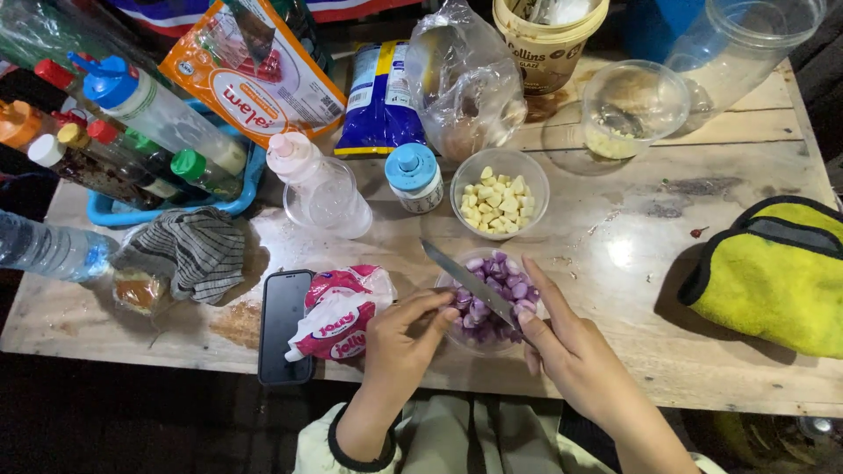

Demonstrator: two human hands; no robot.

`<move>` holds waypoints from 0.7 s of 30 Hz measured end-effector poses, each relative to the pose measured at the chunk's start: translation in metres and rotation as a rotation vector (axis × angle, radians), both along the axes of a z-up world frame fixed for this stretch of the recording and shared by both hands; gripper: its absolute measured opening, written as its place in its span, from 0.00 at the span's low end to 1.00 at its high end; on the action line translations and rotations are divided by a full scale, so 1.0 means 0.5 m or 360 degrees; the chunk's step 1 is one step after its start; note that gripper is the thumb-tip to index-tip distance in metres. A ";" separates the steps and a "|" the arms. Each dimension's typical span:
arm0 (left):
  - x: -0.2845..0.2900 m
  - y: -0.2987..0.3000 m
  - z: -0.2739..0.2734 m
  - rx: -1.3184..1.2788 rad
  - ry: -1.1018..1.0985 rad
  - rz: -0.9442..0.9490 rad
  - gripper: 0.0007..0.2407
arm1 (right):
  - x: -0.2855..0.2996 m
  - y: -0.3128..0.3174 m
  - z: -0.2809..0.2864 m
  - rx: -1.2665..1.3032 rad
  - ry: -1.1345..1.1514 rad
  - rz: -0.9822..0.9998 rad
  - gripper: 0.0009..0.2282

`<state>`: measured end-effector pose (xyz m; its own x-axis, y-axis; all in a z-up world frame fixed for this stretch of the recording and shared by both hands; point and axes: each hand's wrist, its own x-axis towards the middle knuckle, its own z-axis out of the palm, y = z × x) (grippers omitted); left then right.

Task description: Slicing shallots into small pieces using a knife inside a plastic container.

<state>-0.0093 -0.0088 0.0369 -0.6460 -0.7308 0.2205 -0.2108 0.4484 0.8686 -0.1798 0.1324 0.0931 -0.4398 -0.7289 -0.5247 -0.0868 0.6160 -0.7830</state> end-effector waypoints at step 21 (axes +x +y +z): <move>0.036 0.036 -0.082 0.0512 0.0029 -0.0002 0.46 | -0.051 0.010 0.066 0.0699 0.1009 0.0806 0.33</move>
